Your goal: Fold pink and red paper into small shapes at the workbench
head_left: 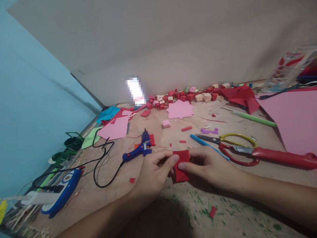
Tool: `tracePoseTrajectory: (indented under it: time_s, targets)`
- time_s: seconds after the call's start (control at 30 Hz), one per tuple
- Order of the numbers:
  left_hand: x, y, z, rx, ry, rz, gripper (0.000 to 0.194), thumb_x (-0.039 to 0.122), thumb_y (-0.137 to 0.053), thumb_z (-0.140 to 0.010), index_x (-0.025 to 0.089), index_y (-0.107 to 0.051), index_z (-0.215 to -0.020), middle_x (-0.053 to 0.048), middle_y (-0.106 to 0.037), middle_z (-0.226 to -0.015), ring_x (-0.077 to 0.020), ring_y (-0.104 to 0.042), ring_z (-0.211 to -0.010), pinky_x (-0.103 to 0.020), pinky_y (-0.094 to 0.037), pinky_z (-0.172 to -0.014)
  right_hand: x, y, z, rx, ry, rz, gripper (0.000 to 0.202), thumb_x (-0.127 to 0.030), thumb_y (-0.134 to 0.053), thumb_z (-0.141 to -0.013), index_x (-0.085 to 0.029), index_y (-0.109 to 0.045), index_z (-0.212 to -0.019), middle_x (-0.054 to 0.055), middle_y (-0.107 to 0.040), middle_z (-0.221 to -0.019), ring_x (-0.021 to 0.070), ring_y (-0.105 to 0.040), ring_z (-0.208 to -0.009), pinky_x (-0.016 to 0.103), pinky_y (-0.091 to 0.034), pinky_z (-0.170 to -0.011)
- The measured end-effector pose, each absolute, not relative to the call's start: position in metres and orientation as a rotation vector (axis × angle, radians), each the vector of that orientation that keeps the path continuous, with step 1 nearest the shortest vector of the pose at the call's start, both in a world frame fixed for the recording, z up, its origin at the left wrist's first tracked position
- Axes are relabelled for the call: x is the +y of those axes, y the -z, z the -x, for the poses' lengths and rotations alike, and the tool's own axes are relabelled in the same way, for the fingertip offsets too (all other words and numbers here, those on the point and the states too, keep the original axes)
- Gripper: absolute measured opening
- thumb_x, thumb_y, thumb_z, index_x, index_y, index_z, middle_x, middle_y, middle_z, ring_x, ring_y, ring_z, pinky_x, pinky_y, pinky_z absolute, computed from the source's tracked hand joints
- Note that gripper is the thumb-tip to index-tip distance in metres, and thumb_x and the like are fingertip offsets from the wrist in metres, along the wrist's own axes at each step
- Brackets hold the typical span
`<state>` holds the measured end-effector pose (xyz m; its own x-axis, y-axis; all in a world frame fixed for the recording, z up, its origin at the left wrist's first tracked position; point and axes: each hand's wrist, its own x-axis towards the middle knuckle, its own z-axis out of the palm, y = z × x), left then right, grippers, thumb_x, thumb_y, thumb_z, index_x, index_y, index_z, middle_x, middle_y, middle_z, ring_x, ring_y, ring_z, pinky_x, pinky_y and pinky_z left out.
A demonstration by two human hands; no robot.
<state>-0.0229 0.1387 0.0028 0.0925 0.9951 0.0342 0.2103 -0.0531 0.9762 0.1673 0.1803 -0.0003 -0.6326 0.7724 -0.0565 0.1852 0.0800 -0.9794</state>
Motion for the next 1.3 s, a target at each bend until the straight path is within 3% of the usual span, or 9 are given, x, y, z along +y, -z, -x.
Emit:
tracePoseTrajectory:
  time_s: [0.17,0.43,0.7,0.9,1.3]
  targets:
    - [0.139,-0.004,0.024,1.271,-1.052,-1.461,0.026,0.034,-0.064,-0.093,0.014,-0.070,-0.077,0.000,-0.062,-0.066,-0.0107,-0.059,-0.058,-0.018,-0.047,-0.055,0.178,-0.003,-0.167,-1.901,-1.608,0.997,0.033,-0.047,-0.066,-0.091,-0.016,-0.076,-0.086,0.005,-0.070,-0.081,0.0200,-0.060,-0.073,0.030,-0.046,-0.065]
    - [0.138,-0.001,0.025,1.291,-1.044,-1.523,0.026,0.034,-0.062,-0.096,0.016,-0.070,-0.080,0.001,-0.063,-0.069,-0.0109,-0.058,-0.061,-0.019,-0.045,-0.058,0.182,0.005,-0.170,-1.750,-1.607,0.950,0.049,-0.059,-0.063,-0.091,-0.017,-0.061,-0.065,0.000,-0.052,-0.064,0.0151,-0.048,-0.063,0.028,-0.037,-0.059]
    - [0.139,-0.002,0.026,1.306,-0.989,-1.554,0.029,0.037,-0.060,-0.096,0.015,-0.068,-0.078,0.000,-0.062,-0.069,-0.0119,-0.054,-0.063,-0.020,-0.044,-0.059,0.176,0.005,-0.169,-1.555,-1.734,0.908,0.048,-0.050,-0.066,-0.091,-0.018,-0.050,-0.060,-0.003,-0.041,-0.062,0.0124,-0.038,-0.060,0.027,-0.031,-0.056]
    - [0.138,-0.007,0.024,1.315,-0.959,-1.592,0.032,0.037,-0.059,-0.095,0.015,-0.065,-0.074,0.000,-0.058,-0.065,-0.0118,-0.052,-0.059,-0.021,-0.041,-0.056,0.170,0.010,-0.168,-1.340,-1.849,0.875,0.043,-0.048,-0.069,-0.089,-0.019,-0.052,-0.063,-0.002,-0.042,-0.066,0.0146,-0.043,-0.064,0.030,-0.039,-0.062]
    - [0.136,-0.008,0.017,1.363,-1.083,-1.441,0.029,0.040,-0.063,-0.093,0.016,-0.067,-0.077,-0.002,-0.064,-0.072,-0.0147,-0.058,-0.066,-0.023,-0.048,-0.061,0.176,-0.003,-0.169,-1.555,-1.810,0.864,0.043,-0.051,-0.070,-0.086,-0.014,-0.063,-0.065,-0.001,-0.050,-0.064,0.0129,-0.041,-0.064,0.027,-0.034,-0.061]
